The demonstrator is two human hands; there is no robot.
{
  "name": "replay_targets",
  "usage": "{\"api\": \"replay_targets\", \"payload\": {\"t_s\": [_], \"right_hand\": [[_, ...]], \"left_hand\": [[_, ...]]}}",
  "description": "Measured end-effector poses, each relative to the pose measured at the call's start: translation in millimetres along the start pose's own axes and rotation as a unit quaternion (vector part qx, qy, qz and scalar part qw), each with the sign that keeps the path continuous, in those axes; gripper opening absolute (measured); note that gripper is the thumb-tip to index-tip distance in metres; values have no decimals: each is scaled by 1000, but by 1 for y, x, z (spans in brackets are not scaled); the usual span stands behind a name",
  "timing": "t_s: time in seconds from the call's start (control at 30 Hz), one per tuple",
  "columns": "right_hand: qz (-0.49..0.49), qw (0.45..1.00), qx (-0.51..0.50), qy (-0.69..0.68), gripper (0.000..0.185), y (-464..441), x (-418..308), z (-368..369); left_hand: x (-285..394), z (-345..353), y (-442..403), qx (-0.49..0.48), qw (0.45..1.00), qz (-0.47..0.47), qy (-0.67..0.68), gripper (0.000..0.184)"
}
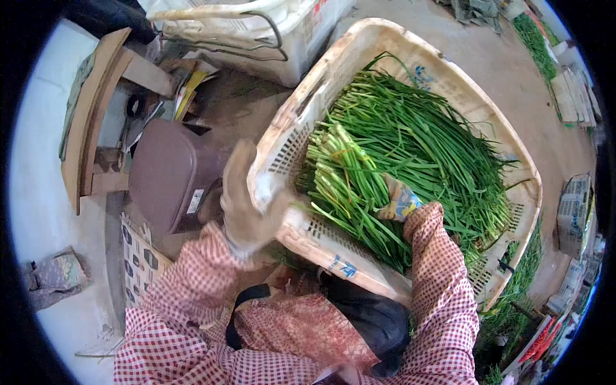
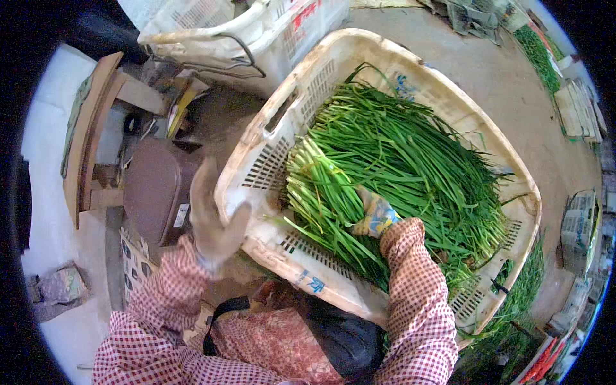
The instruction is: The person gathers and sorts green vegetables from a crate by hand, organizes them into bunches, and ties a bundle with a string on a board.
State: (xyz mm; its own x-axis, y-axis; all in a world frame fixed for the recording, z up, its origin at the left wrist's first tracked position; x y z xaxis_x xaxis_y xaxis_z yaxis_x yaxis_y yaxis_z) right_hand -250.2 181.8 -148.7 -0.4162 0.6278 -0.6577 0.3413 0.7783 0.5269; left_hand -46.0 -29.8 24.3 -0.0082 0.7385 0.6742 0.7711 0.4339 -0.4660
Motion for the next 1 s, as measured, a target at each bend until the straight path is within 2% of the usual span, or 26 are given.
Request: {"api": "replay_targets", "payload": {"t_s": [0.03, 0.07, 0.1, 0.13, 0.17, 0.2, 0.23, 0.3, 0.37, 0.4, 0.43, 0.5, 0.57, 0.6, 0.63, 0.7, 0.77, 0.83, 0.9, 0.97, 1.0], "right_hand": [[-11, 997, 15, -80, 82, -3, 2, 9], [-23, 987, 27, -158, 80, -5, 2, 16], [-4, 992, 41, -120, 80, 28, 23, -28], [-11, 993, 59, -106, 82, 31, 23, -35], [-23, 992, 75, -103, 83, 29, 19, -35], [-34, 988, 75, -131, 83, 41, -1, -42], [-58, 973, 96, -200, 80, 43, 11, -39], [-54, 979, 120, -154, 78, 39, 29, -33], [-97, 974, 122, -165, 81, 51, 11, -34], [-79, 982, 129, -117, 87, 56, 20, -26], [-58, 968, 160, -183, 94, 73, -3, -33], [-48, 974, 207, -80, 101, 74, 21, -20], [-28, 983, 180, -28, 108, 109, -22, -56], [2, 988, 147, 55, 110, 120, -33, -66], [33, 984, 109, 140, 111, 129, -39, -73], [16, 989, 83, 124, 112, 148, -42, -96], [-58, 986, 141, 71, 117, 166, -59, -127], [-65, 981, 179, -43, 135, 159, -68, -149], [-128, 969, 193, -90, 141, 132, -84, -149], [-152, 947, 171, -227, 141, 111, -111, -136], [-153, 951, 192, -187, 127, 110, -126, -133]], "left_hand": [[9, 3, 10, 34, 993, -3, 116, 87], [29, 6, 9, 78, 959, -147, 228, 70], [52, 39, 4, 98, 948, -142, 267, 70], [37, 57, 12, 109, 857, -300, 406, 63], [32, 72, 15, 109, 805, -412, 413, 56], [29, 87, 21, 121, 730, -523, 422, 52], [30, 101, 27, 144, 645, -618, 426, 51], [2, 153, 37, 109, 617, -615, 479, 61], [-21, 218, 37, 77, 503, -603, 615, 68], [2, 219, 11, 55, 504, -575, 642, 68], [24, 216, -14, 33, 505, -543, 670, 67], [10, 231, -18, -35, 532, -477, 698, 60], [31, 218, -30, -93, 552, -462, 688, 56], [30, 216, -29, -115, 576, -437, 681, 55], [29, 216, -27, -117, 569, -435, 687, 55], [37, 223, -28, -189, 553, -414, 698, 55], [43, 228, -31, -202, 536, -393, 720, 55], [58, 219, -35, -240, 567, -353, 705, 55], [63, 222, -33, -249, 551, -354, 713, 53], [56, 225, -33, -201, 648, -331, 656, 51], [57, 226, -29, -185, 629, -354, 667, 50]]}}
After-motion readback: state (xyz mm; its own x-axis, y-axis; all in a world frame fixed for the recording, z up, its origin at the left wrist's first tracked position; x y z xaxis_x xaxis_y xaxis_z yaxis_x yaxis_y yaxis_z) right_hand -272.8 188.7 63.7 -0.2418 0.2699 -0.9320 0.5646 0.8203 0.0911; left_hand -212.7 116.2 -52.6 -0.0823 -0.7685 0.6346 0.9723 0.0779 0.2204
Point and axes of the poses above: each hand's wrist, its own y-axis away from the middle knuckle, its own z-axis out of the palm, x = y × z, the point moved 6 cm from there along -y, towards the middle knuckle, and after that the axes turned 5 degrees about z, right-handed, at the moved point
